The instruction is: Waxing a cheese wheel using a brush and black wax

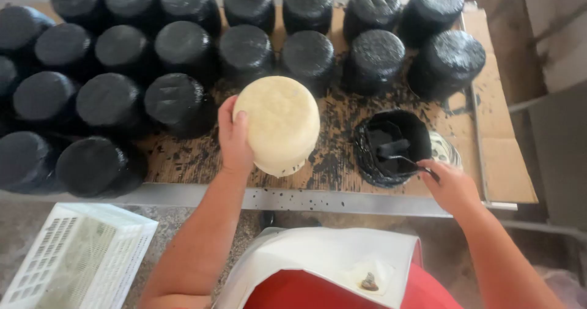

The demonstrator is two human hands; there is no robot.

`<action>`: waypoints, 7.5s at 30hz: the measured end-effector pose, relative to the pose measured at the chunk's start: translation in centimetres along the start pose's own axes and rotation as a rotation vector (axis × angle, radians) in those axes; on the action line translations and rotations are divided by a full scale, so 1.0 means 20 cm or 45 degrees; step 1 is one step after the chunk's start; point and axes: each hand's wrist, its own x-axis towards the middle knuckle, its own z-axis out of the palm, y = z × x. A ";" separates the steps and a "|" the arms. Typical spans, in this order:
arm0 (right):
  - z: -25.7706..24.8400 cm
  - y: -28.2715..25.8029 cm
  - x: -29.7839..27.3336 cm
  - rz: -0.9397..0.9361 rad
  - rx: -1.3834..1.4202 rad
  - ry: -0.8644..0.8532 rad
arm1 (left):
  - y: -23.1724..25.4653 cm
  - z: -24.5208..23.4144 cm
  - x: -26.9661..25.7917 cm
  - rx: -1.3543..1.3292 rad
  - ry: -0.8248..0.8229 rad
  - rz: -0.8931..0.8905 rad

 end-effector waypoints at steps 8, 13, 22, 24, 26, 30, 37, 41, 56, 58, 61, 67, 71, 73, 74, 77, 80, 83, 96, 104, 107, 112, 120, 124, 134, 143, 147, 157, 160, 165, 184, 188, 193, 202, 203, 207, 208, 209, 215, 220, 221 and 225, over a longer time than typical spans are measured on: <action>0.16 0.21 0.14 -0.566 -0.519 0.792 | 0.02 -0.03 0.01 0.055 -0.032 -0.009; 0.14 0.22 0.13 -0.620 -0.585 0.862 | 0.23 -0.05 -0.07 0.159 -0.062 -0.128; -0.55 -0.59 -0.01 -0.448 0.145 0.366 | 0.19 -0.22 -0.28 0.398 -0.226 -0.493; -0.61 -0.81 0.01 -1.009 0.152 0.541 | 0.25 -0.22 -0.32 0.424 -0.258 -0.662; -0.60 -0.99 0.07 -1.114 0.186 0.619 | 0.20 -0.28 -0.39 0.292 -0.276 -0.571; -0.55 -1.22 0.20 -1.325 0.033 0.775 | 0.08 -0.42 -0.49 0.254 -0.258 -0.367; -0.61 -1.35 0.25 -1.390 -0.226 0.747 | 0.16 -0.50 -0.54 0.387 -0.232 -0.651; -0.75 -1.19 0.22 -1.313 -0.441 0.532 | 0.14 -0.57 -0.55 0.432 -0.236 -0.690; -0.89 -1.51 0.27 -1.345 -0.609 0.024 | 0.15 -0.45 -0.37 0.364 -0.460 -0.725; -0.94 -1.42 0.27 -1.358 -0.608 -0.006 | 0.14 -0.46 -0.36 0.356 -0.475 -0.737; -0.98 -1.36 0.31 -1.224 -0.652 -0.332 | 0.12 -0.46 -0.37 0.517 -0.423 -0.769; -0.93 -1.67 0.34 -1.284 -0.822 -0.511 | 0.13 -0.42 -0.36 0.500 -0.468 -0.887; -0.98 -1.73 0.32 -1.228 -0.819 -0.557 | 0.15 -0.41 -0.35 0.521 -0.488 -0.880; -1.08 -1.70 0.31 -1.019 -0.857 -0.749 | 0.12 -0.44 -0.36 0.511 -0.479 -0.874; -1.10 -1.63 0.33 -0.990 -0.858 -0.698 | 0.09 -0.47 -0.38 0.473 -0.449 -0.841; -1.07 -1.42 0.45 -1.045 -0.941 -0.513 | 0.09 -0.50 -0.41 0.480 -0.416 -0.815; -1.05 -1.38 0.48 -1.169 -1.016 -0.328 | 0.12 -0.51 -0.42 0.529 -0.402 -0.856; -1.02 -1.44 0.46 -1.306 -1.038 -0.198 | 0.09 -0.51 -0.44 0.520 -0.383 -0.853; -1.08 -1.49 0.56 -1.216 -0.937 -0.139 | 0.10 -0.53 -0.45 0.333 -0.424 -0.797; -1.03 -1.67 0.57 -1.254 -0.911 -0.158 | 0.14 -0.49 -0.39 0.318 -0.496 -0.819; -1.10 -1.55 0.59 -1.060 -0.978 -0.264 | 0.11 -0.52 -0.41 0.333 -0.487 -0.792; -1.05 -1.53 0.59 -0.911 -0.882 -0.276 | 0.08 -0.52 -0.44 0.323 -0.466 -0.790; -0.97 -1.58 0.53 -0.909 -0.706 -0.148 | 0.04 -0.49 -0.39 0.303 -0.526 -0.763; -1.13 -1.56 0.43 -0.481 -0.884 -0.549 | 0.19 -0.45 -0.31 0.498 -0.470 -0.879; -0.84 -1.42 0.43 -0.605 -0.126 -0.247 | 0.16 -0.43 -0.10 0.454 -0.614 -0.412; -0.68 -1.03 0.14 -0.714 -0.257 0.010 | 0.35 -0.30 0.01 0.527 -0.709 -0.591; -0.66 -1.10 0.20 -0.755 -0.388 0.184 | 0.38 -0.23 0.00 0.516 -0.718 -0.602; -0.73 -1.03 0.10 -0.974 -0.270 0.364 | 0.43 -0.17 -0.02 0.383 -0.638 -0.614; -0.72 -0.99 0.06 -0.988 -0.345 0.405 | 0.42 -0.16 -0.03 0.349 -0.640 -0.635; -0.65 -1.25 0.20 -1.246 -0.315 0.551 | 0.38 -0.17 -0.05 0.305 -0.633 -0.566; -0.65 -1.52 0.21 -1.351 -0.597 0.493 | 0.26 -0.19 -0.07 0.367 -0.569 -0.499; -0.73 -1.43 0.08 -1.283 -0.650 0.306 | 0.30 -0.18 -0.06 0.389 -0.595 -0.560; -0.72 -1.11 -0.06 -1.331 -0.808 0.533 | 0.27 -0.18 -0.07 0.346 -0.591 -0.552; -0.54 -1.18 0.10 -1.105 -0.471 0.793 | 0.14 -0.21 -0.10 0.303 -0.567 -0.475; -0.51 -1.20 0.14 -1.013 -0.394 0.786 | 0.08 -0.23 -0.10 0.245 -0.542 -0.410; -0.43 -1.09 0.27 -0.723 -0.087 0.672 | -0.05 -0.27 -0.14 0.134 -0.507 -0.298; -0.43 -1.06 0.20 -0.713 -0.085 0.671 | -0.05 -0.28 -0.14 0.135 -0.516 -0.302; -0.44 -1.03 0.15 -0.565 0.124 0.445 | -0.06 -0.28 -0.14 0.136 -0.520 -0.287; -0.30 -0.97 -0.05 -0.189 0.556 0.127 | -0.05 -0.30 -0.14 0.168 -0.496 -0.293; -0.27 -1.11 0.24 -0.409 0.730 0.252 | -0.06 -0.33 -0.15 0.182 -0.510 -0.319; -0.25 -1.14 0.28 -0.382 0.898 0.177 | -0.08 -0.35 -0.16 0.207 -0.497 -0.333; -0.21 -1.16 0.28 -0.259 0.963 0.046 | -0.09 -0.38 -0.15 0.251 -0.508 -0.376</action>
